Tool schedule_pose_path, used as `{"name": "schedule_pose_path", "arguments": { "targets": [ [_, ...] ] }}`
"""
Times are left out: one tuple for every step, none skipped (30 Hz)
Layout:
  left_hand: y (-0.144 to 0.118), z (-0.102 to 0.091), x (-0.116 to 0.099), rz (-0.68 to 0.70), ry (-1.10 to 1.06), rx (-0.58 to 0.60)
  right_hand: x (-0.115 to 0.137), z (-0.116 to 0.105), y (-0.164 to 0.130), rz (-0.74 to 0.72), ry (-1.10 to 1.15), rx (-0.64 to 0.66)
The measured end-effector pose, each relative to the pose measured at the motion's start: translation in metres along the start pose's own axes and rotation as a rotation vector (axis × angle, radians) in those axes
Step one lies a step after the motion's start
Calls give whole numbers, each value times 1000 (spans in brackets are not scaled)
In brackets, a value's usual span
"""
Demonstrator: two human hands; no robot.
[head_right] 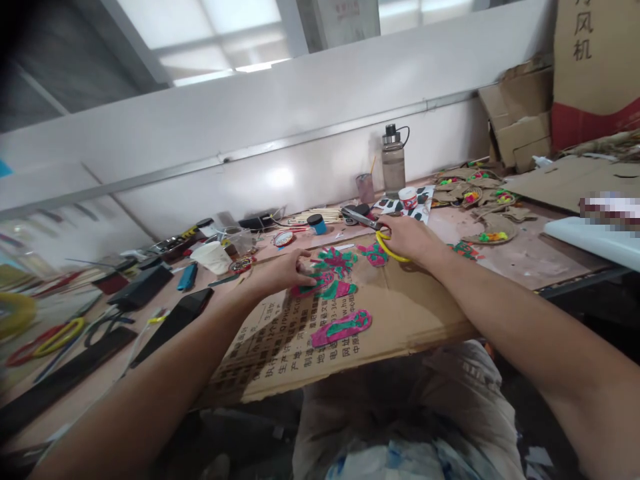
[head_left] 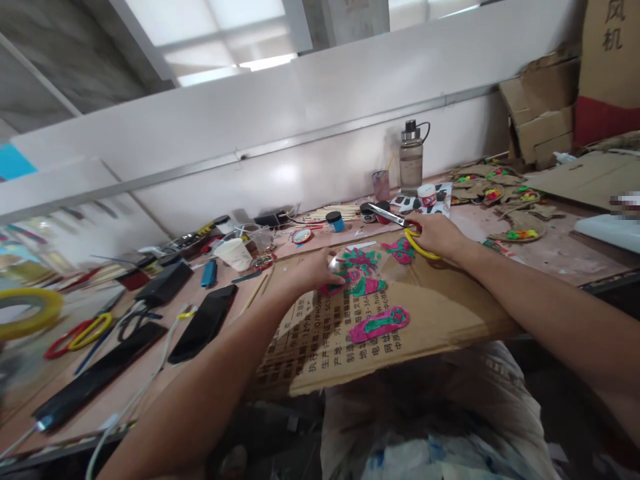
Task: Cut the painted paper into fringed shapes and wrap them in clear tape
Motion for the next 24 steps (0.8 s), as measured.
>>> {"name": "schedule_pose_path", "arguments": {
  "targets": [
    [2,1,3,1,-103,-4,0,0,0,1,3,-1],
    [5,2,5,4,-234,-3,0,1,0,1,9,-1],
    [7,4,8,8,-381,6,1,1,0,0,18,-2],
    [9,5,12,7,-527,19,2,0,0,-2,30,-3],
    [10,6,14,2,-663,29,4,0,0,-3,44,-2],
    [10,7,17,-9,-785,33,5,-1,-1,-3,58,1],
    [10,6,19,-24,-891,32,6,-2,-1,2,70,6],
    [9,5,21,-40,-981,26,7,-2,-1,10,81,11],
    [8,3,23,-53,-1056,17,7,-3,-1,22,92,13],
    [7,1,24,-64,-1116,1,8,-4,-1,33,108,12],
    [6,-2,25,-74,-1162,-15,8,-5,-2,41,131,4],
    [5,-4,26,-83,-1191,-26,8,-5,-2,42,162,-7],
    [5,-6,26,-89,-1209,-40,7,-6,-2,39,200,-19],
    [5,-8,28,-91,-1220,-58,7,-6,-2,32,244,-30],
    [5,-10,29,-88,-1230,-76,7,-7,-1,25,291,-36],
    [6,-11,30,-79,-1240,-93,6,-7,-1,20,340,-39],
    [7,-12,31,-66,-1251,-107,6,-7,0,21,393,-44],
    [8,-12,32,-48,-1263,-121,6,-7,0,26,454,-51],
    [9,-12,33,-28,-1276,-132,6,-7,1,32,529,-57],
    [11,-13,33,-6,-1290,-143,6,-7,2,39,620,-62],
    [14,-12,33,18,-1304,-155,7,-6,2,51,732,-63],
    [16,-12,32,44,-1316,-169,8,-4,3,66,859,-60],
    [20,-12,31,71,-1328,-181,8,-2,3,83,989,-54],
    [23,-11,29,98,-1340,-188,9,0,4,105,1105,-52]
  ]
}}
Point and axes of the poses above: each hand's wrist, its own y-axis towards the middle knuckle, its own z-axis out of the palm, x = y × z, the point moved 5 cm from there along y, towards the middle knuckle, and after that the axes turned 2 degrees about y, right-handed, at the moved point
